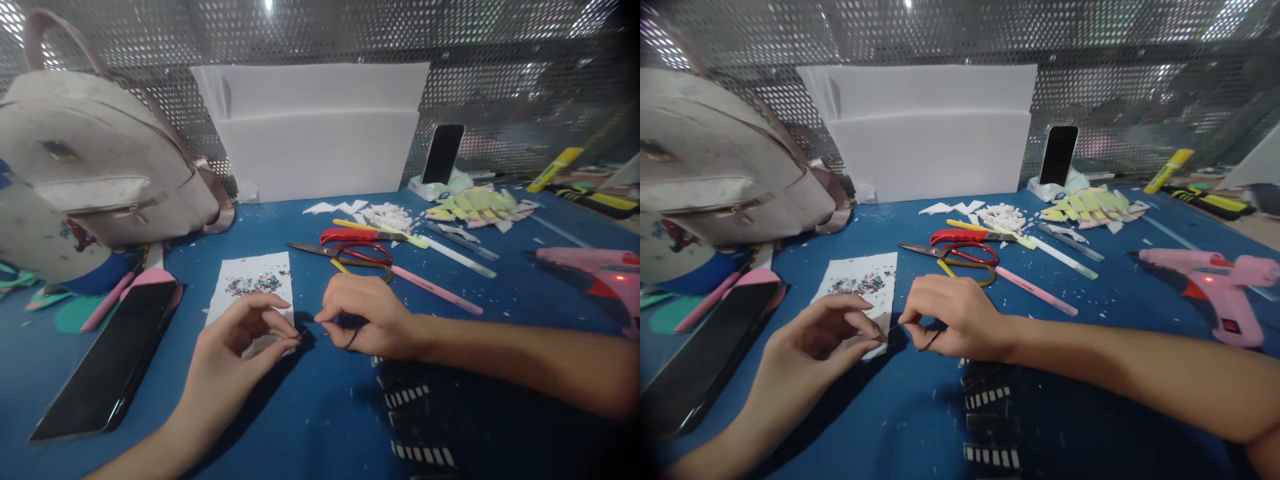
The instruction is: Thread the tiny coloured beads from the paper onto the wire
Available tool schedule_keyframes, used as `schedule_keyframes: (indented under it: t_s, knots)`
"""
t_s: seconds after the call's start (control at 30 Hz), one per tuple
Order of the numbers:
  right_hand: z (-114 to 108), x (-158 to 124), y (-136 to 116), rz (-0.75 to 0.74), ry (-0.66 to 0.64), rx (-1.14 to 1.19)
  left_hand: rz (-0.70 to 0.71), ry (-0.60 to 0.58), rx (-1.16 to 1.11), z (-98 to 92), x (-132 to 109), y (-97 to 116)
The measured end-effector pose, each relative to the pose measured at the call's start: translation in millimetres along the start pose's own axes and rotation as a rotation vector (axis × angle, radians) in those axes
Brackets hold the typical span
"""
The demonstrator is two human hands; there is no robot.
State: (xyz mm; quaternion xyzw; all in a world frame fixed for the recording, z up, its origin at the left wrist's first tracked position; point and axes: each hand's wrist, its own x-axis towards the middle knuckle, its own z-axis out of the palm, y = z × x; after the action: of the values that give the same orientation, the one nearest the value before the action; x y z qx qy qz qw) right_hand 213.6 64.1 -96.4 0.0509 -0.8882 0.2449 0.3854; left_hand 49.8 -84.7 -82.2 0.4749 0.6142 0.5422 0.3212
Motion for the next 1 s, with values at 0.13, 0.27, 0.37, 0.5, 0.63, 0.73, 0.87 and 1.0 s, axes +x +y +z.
schedule_keyframes:
  t_s: [0.13,0.27,0.37,0.5,0.63,0.73,0.87,1.0]
  knots:
    - [0.5,-0.8,1.0,-0.010,-0.006,-0.024,-0.002,-0.031,-0.020,0.0,1.1,-1.5]
    - [0.9,-0.9,0.3,-0.027,-0.004,-0.064,-0.018,-0.053,-0.033,-0.2,2.3,-3.0]
    - [1.3,-1.4,-0.3,-0.041,-0.001,-0.090,-0.019,-0.073,-0.055,0.0,2.4,-2.6]
    - [1.7,-2.2,-0.4,-0.053,-0.008,-0.118,-0.030,-0.076,-0.102,0.3,2.0,-1.9]
    - [1.9,-1.4,-0.8,-0.072,0.001,-0.143,-0.067,-0.099,-0.143,0.7,2.2,-2.7]
    - [1.9,-0.1,-2.1,-0.096,0.018,-0.175,-0.065,-0.102,-0.168,1.0,2.9,-3.4]
    - [1.2,0.1,-3.0,-0.112,0.023,-0.228,-0.080,-0.097,-0.187,1.6,4.3,-2.4]
    - [0.0,-0.8,-2.1,-0.115,0.007,-0.256,-0.092,-0.083,-0.184,2.1,4.8,-0.8]
